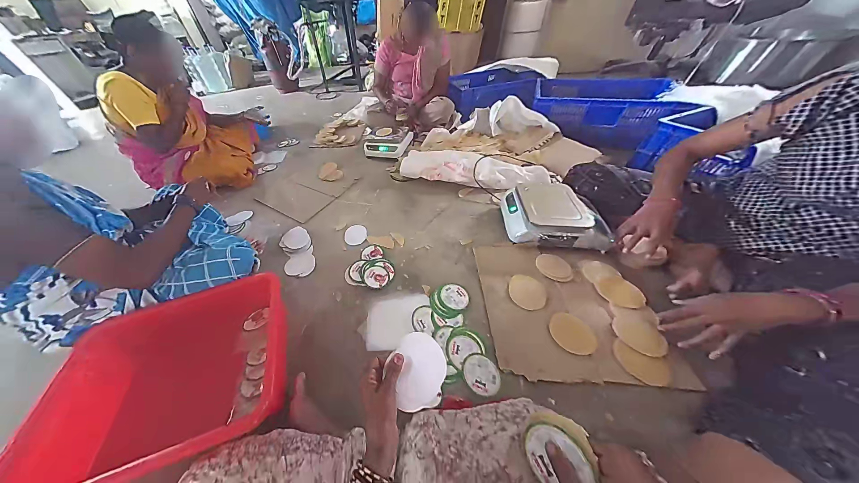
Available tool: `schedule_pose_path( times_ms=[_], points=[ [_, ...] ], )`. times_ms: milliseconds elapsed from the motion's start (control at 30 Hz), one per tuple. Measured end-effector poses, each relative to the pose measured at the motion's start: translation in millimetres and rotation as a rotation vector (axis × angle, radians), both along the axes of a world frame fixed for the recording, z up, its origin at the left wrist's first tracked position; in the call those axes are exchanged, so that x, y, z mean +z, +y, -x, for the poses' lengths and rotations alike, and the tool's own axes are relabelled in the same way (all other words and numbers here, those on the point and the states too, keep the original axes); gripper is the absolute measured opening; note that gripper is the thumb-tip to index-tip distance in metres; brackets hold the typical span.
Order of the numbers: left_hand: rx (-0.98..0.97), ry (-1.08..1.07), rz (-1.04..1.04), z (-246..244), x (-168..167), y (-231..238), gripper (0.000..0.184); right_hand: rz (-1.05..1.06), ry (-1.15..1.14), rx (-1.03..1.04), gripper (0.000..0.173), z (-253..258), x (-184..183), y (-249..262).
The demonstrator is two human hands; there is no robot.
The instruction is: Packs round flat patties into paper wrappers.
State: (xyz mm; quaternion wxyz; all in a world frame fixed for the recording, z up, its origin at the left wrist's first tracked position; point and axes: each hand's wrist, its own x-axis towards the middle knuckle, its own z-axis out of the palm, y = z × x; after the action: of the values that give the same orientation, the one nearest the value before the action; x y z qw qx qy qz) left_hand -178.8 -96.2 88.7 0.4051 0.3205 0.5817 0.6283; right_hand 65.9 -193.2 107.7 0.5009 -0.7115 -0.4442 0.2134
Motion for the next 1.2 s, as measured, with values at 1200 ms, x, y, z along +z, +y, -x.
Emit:
schedule_pose_path(
  times_ms=[1200],
  points=[
    [-0.344, -0.422, -0.016, -34, 69, -123, 0.025, -0.171, 0.908, 0.402, 0.024, 72, 74, -31]
  ],
)
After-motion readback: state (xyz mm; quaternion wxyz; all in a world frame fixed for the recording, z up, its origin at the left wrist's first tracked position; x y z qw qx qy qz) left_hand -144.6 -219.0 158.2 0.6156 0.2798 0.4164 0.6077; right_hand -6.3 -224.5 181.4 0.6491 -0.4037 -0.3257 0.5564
